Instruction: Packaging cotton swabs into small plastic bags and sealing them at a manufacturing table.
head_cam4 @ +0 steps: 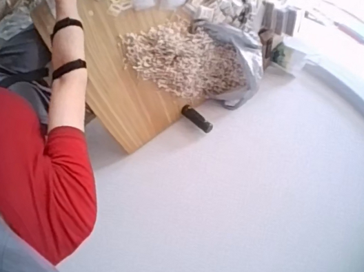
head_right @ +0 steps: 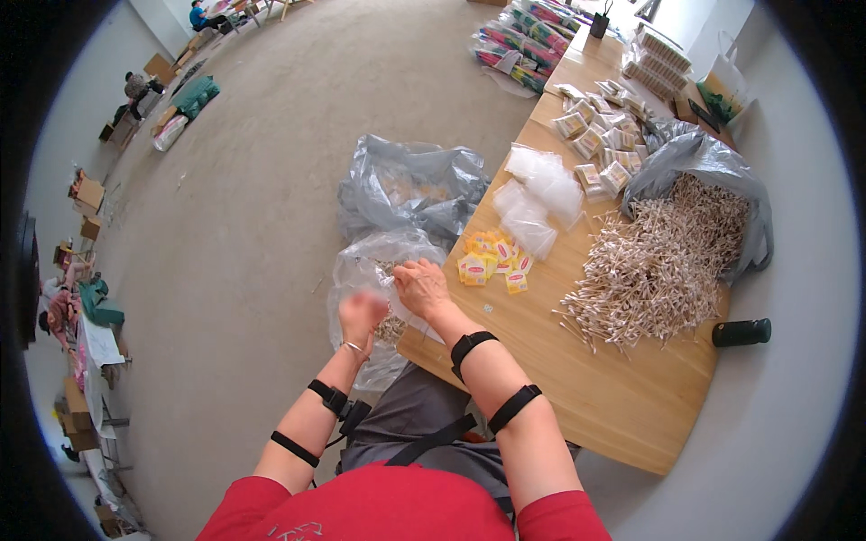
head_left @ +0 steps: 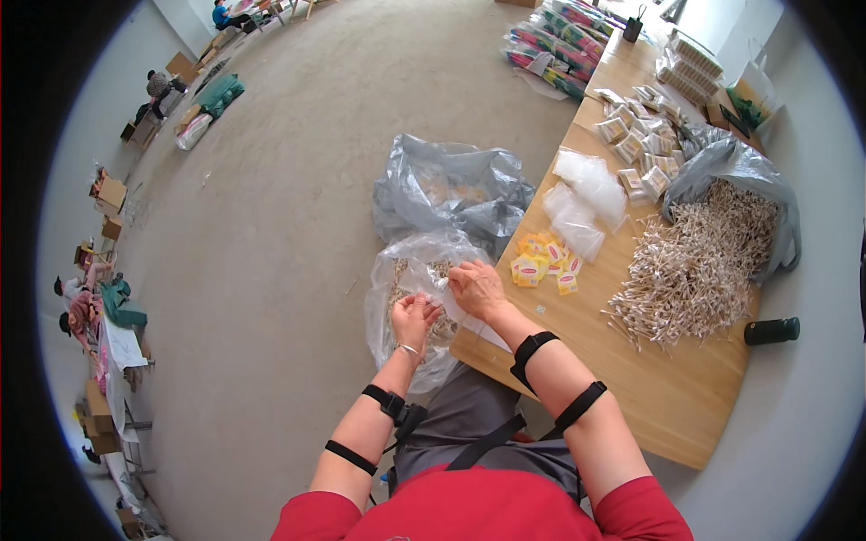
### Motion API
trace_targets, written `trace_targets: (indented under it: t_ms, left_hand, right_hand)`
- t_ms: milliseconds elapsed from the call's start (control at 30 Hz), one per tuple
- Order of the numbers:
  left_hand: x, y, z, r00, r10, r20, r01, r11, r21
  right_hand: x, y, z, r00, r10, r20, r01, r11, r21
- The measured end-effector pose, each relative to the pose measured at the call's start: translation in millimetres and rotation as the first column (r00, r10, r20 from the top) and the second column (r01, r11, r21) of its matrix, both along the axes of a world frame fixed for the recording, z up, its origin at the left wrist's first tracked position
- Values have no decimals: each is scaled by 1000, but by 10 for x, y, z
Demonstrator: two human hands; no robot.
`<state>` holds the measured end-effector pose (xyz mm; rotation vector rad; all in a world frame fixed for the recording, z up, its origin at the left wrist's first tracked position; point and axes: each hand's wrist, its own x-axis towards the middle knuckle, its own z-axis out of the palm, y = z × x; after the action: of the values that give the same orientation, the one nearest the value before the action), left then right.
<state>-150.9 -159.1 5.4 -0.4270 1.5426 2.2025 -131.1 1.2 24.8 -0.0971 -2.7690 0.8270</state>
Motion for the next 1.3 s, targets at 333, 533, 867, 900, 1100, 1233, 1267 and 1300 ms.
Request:
trace_targets:
  t_ms: [333,533,867,900,1100,1233,1267,1300]
  left_hand:
    - [12,121,-266,994,68,84,-63,997,-53]
    - [168,115,-204,996,21,81,-15,997,-72]
    - [359,213,-217,999,-5,-36,1,995,-102]
    - [374,216,-220,999,-11,-39,6,995,-104]
    - [483,266,-212,1000,17,1,-17,987,-162]
    - [551,319,-195,998,2,-57,-13,981,-195]
    - [557,334,-183,998,-24,-58,12,979,-202]
    - [541,294,-213,998,-25,-61,12,978,-207]
  right_hand:
    - [33,55,-12,998,38,47,-38,999,3]
    - [100,192,95,985,108,135,-112,994,17]
    - [187,96,31,994,-4,110,0,999,45]
    - [190,103,13,994,-10,108,5,999,43]
    - [196,186,-10,992,27,124,-26,1000,-9]
    - [219,201,-26,992,62,114,-64,998,8]
    - [229,216,-48,995,55,84,-57,998,22]
    - [228,214,-48,995,54,81,-56,998,18]
